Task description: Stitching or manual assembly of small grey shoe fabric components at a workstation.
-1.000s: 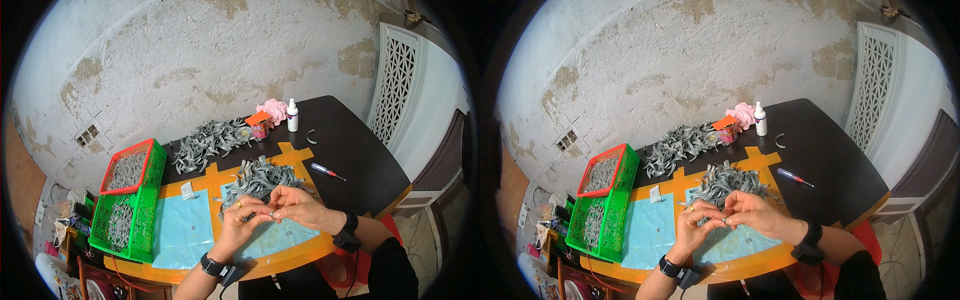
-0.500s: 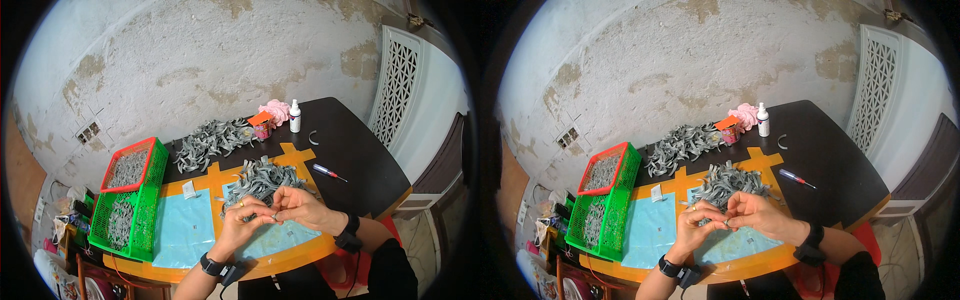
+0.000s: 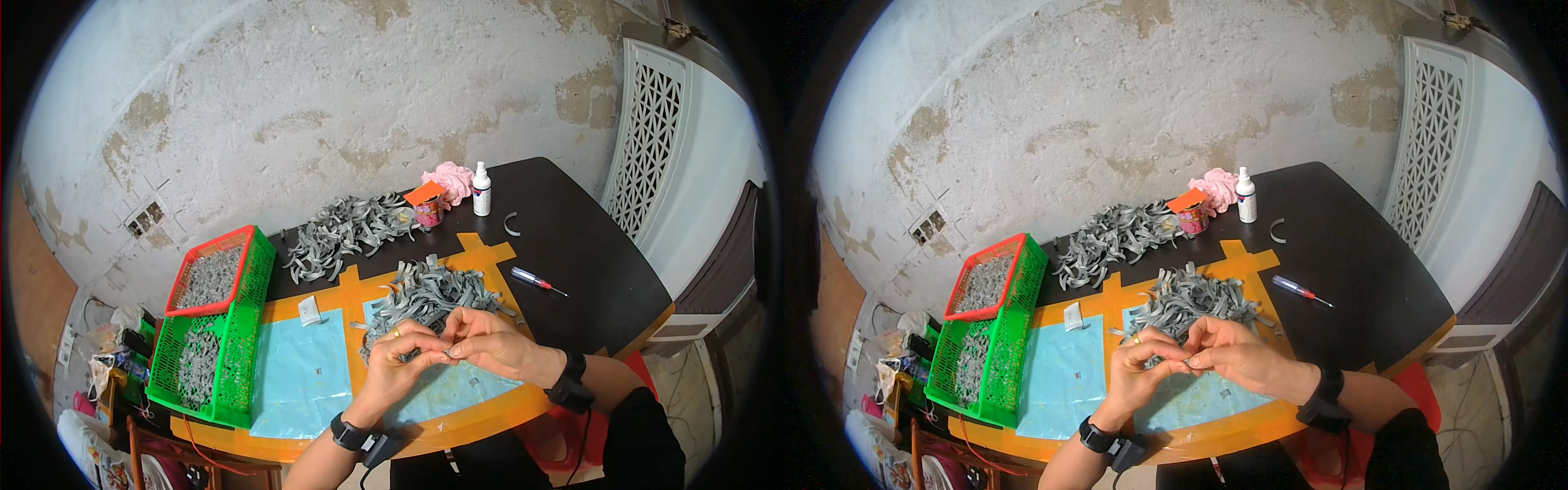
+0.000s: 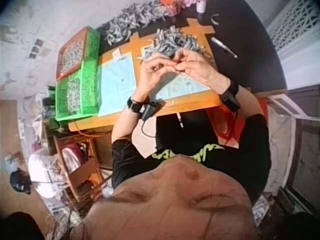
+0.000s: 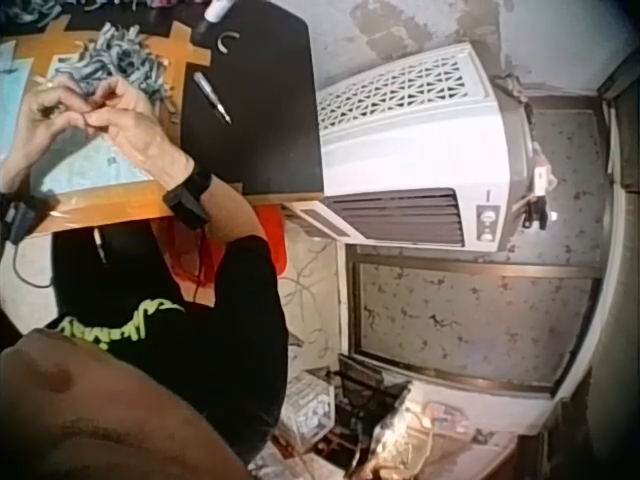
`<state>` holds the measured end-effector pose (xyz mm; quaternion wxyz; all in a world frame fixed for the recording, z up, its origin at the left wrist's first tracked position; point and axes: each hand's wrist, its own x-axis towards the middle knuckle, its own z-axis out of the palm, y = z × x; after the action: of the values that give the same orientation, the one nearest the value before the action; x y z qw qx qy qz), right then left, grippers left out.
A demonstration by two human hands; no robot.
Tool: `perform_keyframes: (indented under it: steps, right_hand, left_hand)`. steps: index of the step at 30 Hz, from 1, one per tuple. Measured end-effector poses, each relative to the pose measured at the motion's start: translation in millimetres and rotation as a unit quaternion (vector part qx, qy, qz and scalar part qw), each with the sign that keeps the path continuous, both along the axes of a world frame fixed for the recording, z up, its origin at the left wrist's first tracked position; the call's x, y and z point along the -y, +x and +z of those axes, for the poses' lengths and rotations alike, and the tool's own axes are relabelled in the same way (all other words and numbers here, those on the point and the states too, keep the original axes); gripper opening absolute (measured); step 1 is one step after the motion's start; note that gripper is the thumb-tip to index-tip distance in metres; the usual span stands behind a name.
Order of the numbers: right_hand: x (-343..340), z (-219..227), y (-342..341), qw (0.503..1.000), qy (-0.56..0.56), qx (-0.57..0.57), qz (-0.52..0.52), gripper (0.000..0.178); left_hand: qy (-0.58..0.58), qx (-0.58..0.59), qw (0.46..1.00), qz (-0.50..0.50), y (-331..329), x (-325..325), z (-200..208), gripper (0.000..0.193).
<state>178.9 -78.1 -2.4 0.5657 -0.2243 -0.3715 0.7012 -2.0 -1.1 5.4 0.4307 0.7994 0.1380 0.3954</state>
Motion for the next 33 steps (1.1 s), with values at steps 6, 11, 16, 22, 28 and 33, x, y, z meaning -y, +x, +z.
perform_keyframes:
  steps: [6,11,16,22,28,33]
  right_hand:
    - [2.8,4.2,-0.8,0.998,0.033,0.041,-0.027,0.02]
    - [-0.1,2.6,2.5,0.998,0.045,0.048,-0.009,0.022]
    - [-1.7,1.3,3.5,0.998,0.044,0.05,-0.004,0.026]
    - [-3.9,-1.2,5.7,0.996,0.048,0.075,-0.005,0.027]
    - [-3.2,5.8,3.8,0.993,0.07,0.089,-0.031,0.028]
    - [-7.4,0.6,11.0,0.985,0.108,0.122,-0.054,0.029]
  left_hand:
    - [-0.006,0.008,1.0,-0.01,0.1,1.1,0.9,0.017]
    - [0.011,0.004,1.0,-0.011,-3.0,-1.0,0.2,0.016]
    - [0.006,0.002,1.0,-0.018,-3.5,0.4,5.2,0.016]
    - [0.041,-0.021,0.999,0.001,-3.8,2.3,7.5,0.015]
    - [-0.008,-0.015,1.0,0.025,-3.7,9.1,16.6,0.016]
    - [0.03,-0.025,0.999,0.038,-2.1,5.0,14.3,0.016]
